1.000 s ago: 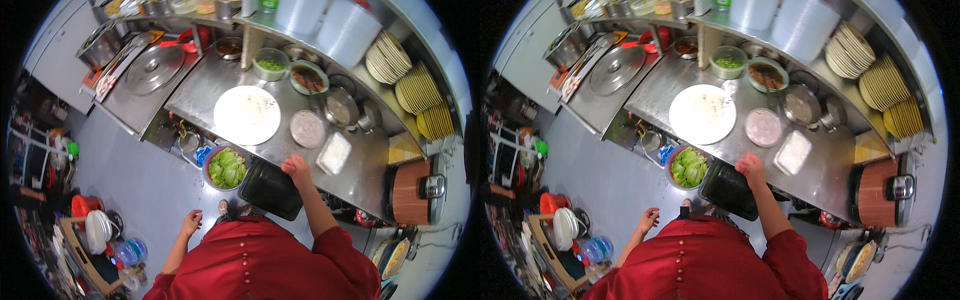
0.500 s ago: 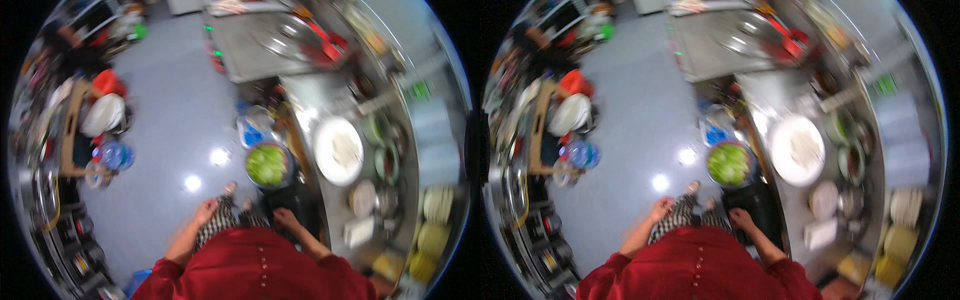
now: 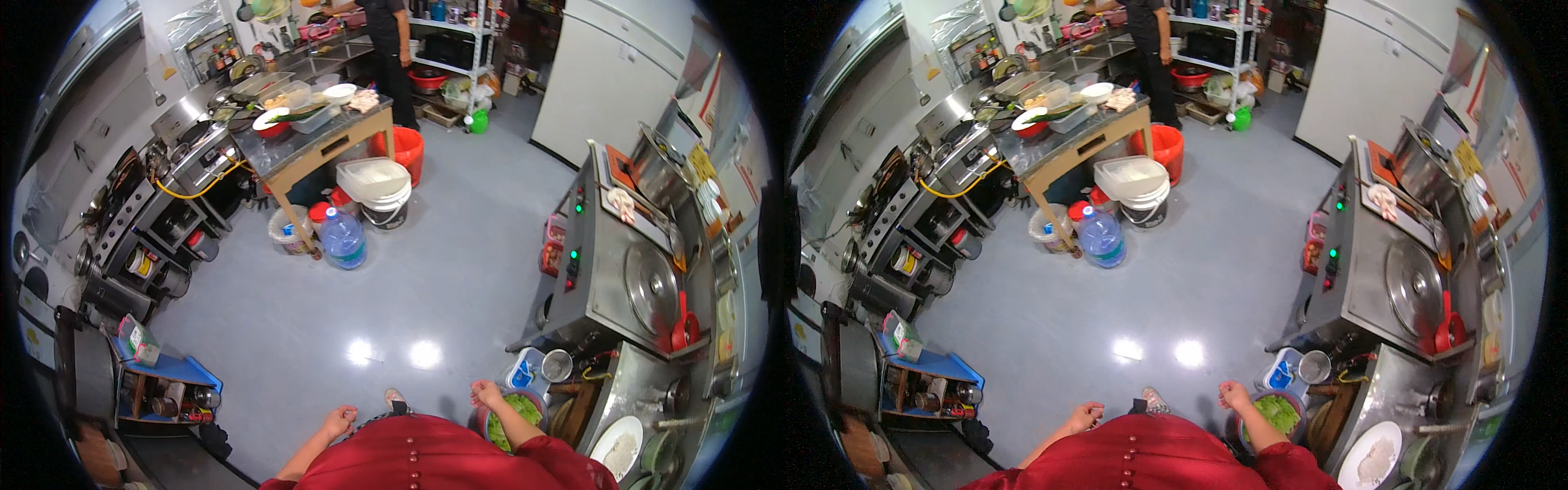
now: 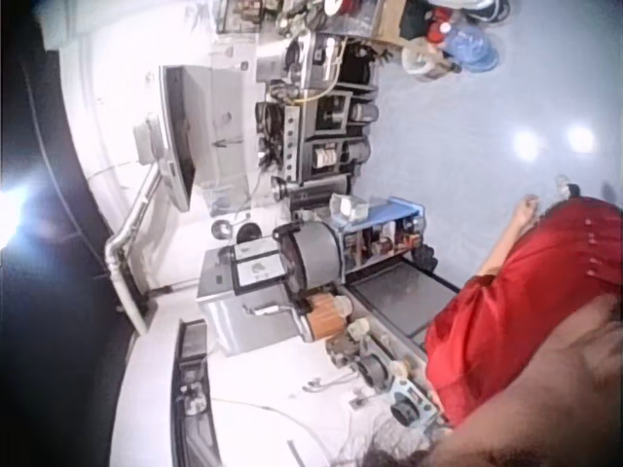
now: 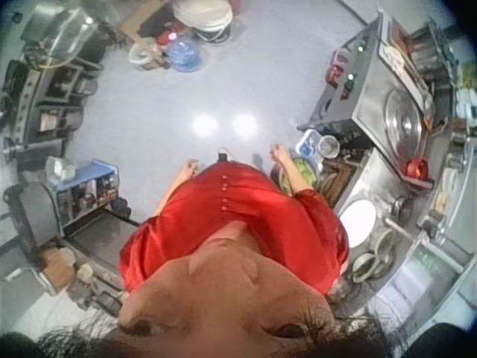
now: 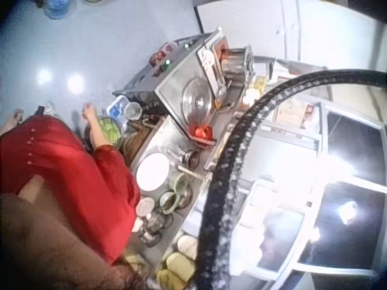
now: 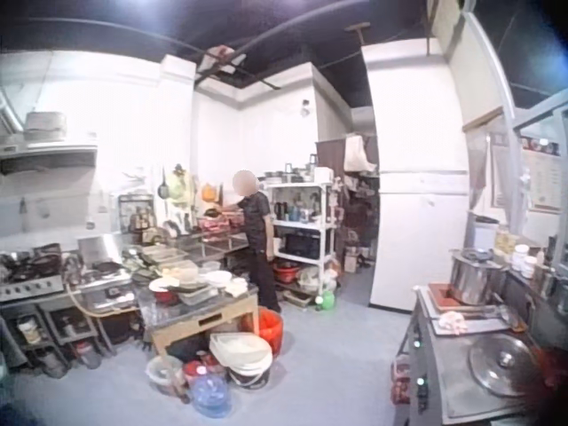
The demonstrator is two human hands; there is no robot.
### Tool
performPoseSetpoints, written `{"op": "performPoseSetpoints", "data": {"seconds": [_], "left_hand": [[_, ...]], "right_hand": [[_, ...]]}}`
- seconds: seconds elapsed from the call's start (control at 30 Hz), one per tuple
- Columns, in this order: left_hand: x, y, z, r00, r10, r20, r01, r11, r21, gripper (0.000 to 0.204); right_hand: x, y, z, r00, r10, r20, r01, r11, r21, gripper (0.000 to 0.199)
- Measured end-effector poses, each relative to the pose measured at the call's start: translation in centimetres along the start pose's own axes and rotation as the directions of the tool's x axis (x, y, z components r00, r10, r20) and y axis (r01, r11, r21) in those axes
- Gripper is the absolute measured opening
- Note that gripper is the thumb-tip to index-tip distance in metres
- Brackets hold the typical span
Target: The person assembles a noodle bowl by adding bean sprouts, cabbage, tofu, and noodles into a plastic container using tongs. They then add cooked meat from a pan, pour broth from a pot, and add seasonings before placing the container on a counter.
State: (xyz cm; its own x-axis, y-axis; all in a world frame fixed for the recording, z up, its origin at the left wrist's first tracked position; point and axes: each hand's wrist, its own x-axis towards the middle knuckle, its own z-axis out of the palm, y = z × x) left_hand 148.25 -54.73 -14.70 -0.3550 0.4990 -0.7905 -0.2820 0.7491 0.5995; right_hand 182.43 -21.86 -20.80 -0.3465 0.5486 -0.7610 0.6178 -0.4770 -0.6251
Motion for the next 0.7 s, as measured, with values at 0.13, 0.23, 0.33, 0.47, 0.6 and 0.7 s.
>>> {"op": "performPoseSetpoints", "data": {"seconds": [0.13,0.23,0.33,0.47,0.6,0.7], "left_hand": [[1.1,1.9,-4.9,0.993,0.117,-0.003,-0.116,0.987,0.108,0.032],[2.6,4.0,-8.0,0.992,0.081,-0.092,-0.084,0.996,-0.022,0.034],[4.5,6.6,-11.2,0.982,0.087,-0.165,-0.097,0.994,-0.050,0.036],[8.1,9.4,-15.5,0.963,0.173,-0.205,-0.180,0.984,-0.012,0.036],[12.3,11.8,-20.5,0.931,0.222,-0.291,-0.177,0.969,0.174,0.035],[14.9,14.1,-24.5,0.937,0.134,-0.323,-0.215,0.949,-0.231,0.033]], "right_hand": [[4.3,-3.9,2.6,0.980,0.192,0.043,-0.182,0.967,-0.181,0.023],[7.5,-6.1,3.7,0.970,0.239,0.035,-0.213,0.914,-0.344,0.024],[12.0,-10.6,5.0,0.959,0.273,0.081,-0.196,0.839,-0.508,0.026],[19.3,-19.4,8.0,0.974,0.181,0.137,-0.083,0.847,-0.524,0.025],[27.1,-30.5,13.5,0.975,0.110,0.192,0.016,0.831,-0.556,0.023],[32.1,-40.0,17.9,0.975,0.068,0.210,0.077,0.785,-0.614,0.022]]}}
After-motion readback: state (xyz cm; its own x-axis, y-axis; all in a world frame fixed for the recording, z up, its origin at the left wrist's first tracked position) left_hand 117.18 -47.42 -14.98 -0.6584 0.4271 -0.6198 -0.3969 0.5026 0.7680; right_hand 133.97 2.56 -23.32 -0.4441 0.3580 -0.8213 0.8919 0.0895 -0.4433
